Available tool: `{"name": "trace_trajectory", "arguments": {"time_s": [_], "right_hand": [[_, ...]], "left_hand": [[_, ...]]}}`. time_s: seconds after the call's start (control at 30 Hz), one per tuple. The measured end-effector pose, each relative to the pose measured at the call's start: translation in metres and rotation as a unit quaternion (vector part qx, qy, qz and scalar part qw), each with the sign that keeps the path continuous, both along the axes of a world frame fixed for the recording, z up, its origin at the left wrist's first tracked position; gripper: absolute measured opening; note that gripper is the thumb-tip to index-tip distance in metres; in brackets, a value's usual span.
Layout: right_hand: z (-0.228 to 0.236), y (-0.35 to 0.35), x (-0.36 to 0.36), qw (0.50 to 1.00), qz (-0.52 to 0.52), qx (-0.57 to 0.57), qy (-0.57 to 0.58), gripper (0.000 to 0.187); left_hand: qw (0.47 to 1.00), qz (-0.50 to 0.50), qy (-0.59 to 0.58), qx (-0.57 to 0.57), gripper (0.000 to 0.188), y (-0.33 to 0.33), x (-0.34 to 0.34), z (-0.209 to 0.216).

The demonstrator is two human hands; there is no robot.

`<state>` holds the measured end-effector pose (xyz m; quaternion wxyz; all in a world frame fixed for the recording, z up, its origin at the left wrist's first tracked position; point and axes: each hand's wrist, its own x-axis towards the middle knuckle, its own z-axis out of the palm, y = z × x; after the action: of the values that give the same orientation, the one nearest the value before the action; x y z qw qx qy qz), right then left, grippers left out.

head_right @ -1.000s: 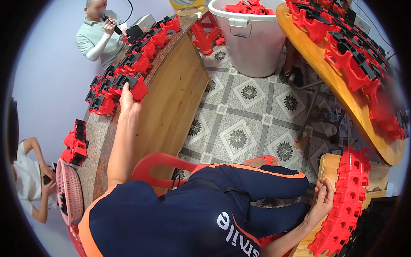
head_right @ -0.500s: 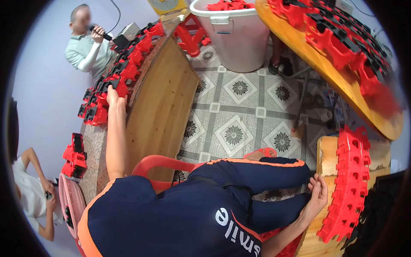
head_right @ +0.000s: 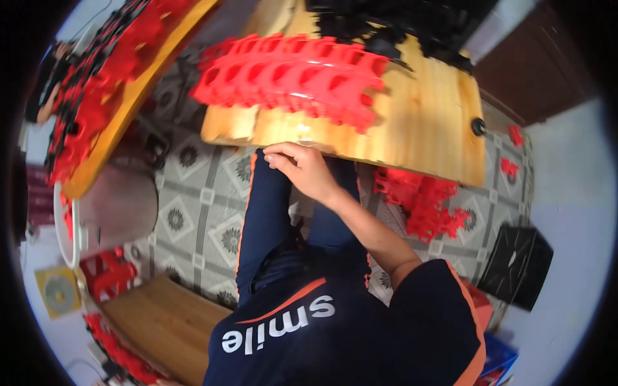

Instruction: The person assembles red plastic housings with black plastic base components by snapping them together by hand.

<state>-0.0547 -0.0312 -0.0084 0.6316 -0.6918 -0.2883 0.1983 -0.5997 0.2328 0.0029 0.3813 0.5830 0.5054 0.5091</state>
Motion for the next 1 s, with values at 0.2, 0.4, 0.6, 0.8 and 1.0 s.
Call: {"name": "trace_trajectory", "arguments": {"time_s": [0.2, 0.4, 0.6, 0.8, 1.0], "right_hand": [[0.001, -0.03, 0.036, 0.79, -0.441, 0.083, -0.417, 0.024], [-0.019, -0.051, 0.051, 0.926, -0.344, 0.126, -0.093, 0.034], [-0.02, -0.073, 0.058, 0.94, -0.313, 0.097, -0.1, 0.024], [0.009, -0.18, 0.028, 0.943, -0.315, 0.064, -0.083, 0.024], [0.069, -0.162, -0.014, 0.885, -0.069, -0.061, -0.456, 0.033]], "left_hand": [[0.938, 0.059, 0.149, 0.308, 0.049, -0.087, 0.146, 0.107], [0.739, -0.478, 0.184, 0.438, 0.053, -0.133, 0.419, 0.079], [0.632, -0.511, 0.217, 0.54, 0.055, -0.169, 0.568, 0.018], [0.654, -0.528, 0.198, 0.504, 0.051, -0.195, 0.561, 0.033], [0.659, -0.718, -0.133, -0.181, 0.098, -0.244, 0.511, 0.056]]}}
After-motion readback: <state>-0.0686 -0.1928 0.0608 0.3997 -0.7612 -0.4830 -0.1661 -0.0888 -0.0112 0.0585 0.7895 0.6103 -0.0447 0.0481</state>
